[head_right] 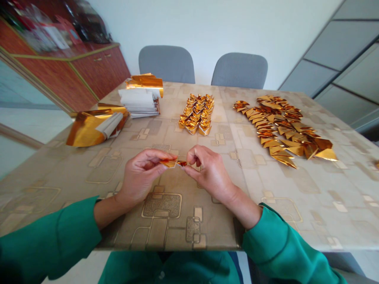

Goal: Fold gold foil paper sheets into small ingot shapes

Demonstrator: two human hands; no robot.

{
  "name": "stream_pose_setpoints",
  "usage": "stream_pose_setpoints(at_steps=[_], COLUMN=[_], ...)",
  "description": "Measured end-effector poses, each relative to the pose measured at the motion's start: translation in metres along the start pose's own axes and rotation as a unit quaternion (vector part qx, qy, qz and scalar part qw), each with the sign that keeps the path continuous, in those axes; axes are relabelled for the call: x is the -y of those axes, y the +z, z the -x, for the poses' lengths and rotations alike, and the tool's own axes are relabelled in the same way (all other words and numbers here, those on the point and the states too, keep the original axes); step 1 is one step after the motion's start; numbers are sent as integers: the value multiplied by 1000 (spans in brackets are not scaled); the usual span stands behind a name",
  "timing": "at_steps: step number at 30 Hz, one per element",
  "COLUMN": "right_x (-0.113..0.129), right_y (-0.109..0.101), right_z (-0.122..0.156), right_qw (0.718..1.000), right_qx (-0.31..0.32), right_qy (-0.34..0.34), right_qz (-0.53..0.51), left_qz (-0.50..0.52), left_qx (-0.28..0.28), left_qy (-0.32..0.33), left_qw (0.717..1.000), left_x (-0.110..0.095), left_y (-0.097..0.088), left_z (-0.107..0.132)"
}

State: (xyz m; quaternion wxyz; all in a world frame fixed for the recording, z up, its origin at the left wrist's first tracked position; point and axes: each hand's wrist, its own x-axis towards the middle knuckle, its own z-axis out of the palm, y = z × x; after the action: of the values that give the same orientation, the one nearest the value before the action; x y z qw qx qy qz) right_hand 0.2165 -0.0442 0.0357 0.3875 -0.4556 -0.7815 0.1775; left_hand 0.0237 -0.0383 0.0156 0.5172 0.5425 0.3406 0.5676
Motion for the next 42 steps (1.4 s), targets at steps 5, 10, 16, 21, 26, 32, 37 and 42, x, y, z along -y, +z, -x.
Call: stream_pose_setpoints(at_steps=[5,10,16,21,26,32,37,42], right_x=[2,3,2,3,5,3,4,5], right_y=[0,1,1,1,1,2,2,1], right_z=[0,0,1,1,1,2,3,2], right_qw=[1000,1000,999,999,999,997,997,998], right_qx=[-3,-2,-8,-3,0,13,-2,10], right_qy=[-6,-7,-21,-29,-34,-38,-38,-39], right_qz=[-7,-19,-35,-35,-39,-60,-68,-56], left_qz=[0,-3,5,7,4,12,28,46], left_qx=[6,2,14,10,15,27,33,39], left_qy=[7,8,11,7,19,14,26,27], left_qw=[1000,1000,1000,1000,1000,999,999,998], left_x=[-1,-1,-1,-2,0,2,2,3], left_y=[1,1,0,1,0,-2,-2,-2], left_z=[0,0,0,0,0,0,-1,-1])
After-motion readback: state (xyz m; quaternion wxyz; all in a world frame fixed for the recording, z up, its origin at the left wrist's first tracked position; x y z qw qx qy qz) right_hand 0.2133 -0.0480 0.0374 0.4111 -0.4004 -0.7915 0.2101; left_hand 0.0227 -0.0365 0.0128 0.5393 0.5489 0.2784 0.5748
